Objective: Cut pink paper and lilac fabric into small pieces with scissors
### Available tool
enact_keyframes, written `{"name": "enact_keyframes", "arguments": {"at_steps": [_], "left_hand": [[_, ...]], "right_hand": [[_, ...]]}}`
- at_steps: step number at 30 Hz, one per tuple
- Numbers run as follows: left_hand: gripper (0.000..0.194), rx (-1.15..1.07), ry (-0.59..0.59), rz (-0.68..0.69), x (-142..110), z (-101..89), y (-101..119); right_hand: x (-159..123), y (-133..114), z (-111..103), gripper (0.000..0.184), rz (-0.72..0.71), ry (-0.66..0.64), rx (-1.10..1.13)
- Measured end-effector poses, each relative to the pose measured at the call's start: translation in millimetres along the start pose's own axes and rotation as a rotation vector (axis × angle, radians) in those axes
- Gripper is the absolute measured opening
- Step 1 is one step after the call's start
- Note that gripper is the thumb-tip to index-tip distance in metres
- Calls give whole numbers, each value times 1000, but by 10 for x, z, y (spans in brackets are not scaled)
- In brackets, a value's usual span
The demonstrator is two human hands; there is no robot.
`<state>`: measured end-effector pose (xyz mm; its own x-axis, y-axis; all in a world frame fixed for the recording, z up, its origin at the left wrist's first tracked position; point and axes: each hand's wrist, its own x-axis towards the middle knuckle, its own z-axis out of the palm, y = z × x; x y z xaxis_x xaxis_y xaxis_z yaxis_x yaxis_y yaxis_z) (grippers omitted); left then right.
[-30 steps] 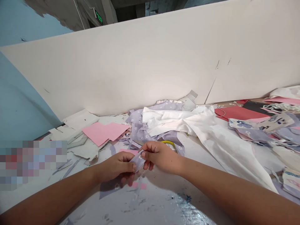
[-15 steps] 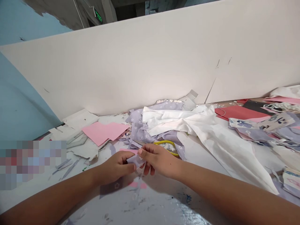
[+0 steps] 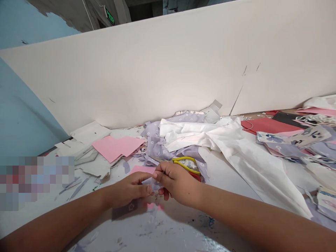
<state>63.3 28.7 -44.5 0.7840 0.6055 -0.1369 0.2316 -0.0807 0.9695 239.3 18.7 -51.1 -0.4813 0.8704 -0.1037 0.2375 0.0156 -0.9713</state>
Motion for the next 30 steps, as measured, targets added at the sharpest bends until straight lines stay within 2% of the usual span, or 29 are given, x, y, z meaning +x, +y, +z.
{"name": "enact_keyframes", "arguments": {"at_steps": [4,9,13,18,22,26,30], "left_hand": [[43,127,52,13,0,-4,-58],[46,182,65,45,12,8,-41],[46,100,-1,24,1,-15,17],[47,33,-94,-102,-19,-27,66],[49,70,-19,-41,-9,13,39],[48,46,81,-92,7,5,-26],[50,77,31,-86,-3,-25,6]], "right_hand": [[-23,9,27,32,-46,28,-127],[-31,-1,35,28,-60,46,-81],[-37,-24,3,19,-86,-29,-110],[-60,2,7,10,-60,-91,-162],[-72,0,13,11,-70,-90,-158],[-58,-50,-30,17,-77,-83,-96],[-67,-75,-69,16,-75,-65,-166]]}}
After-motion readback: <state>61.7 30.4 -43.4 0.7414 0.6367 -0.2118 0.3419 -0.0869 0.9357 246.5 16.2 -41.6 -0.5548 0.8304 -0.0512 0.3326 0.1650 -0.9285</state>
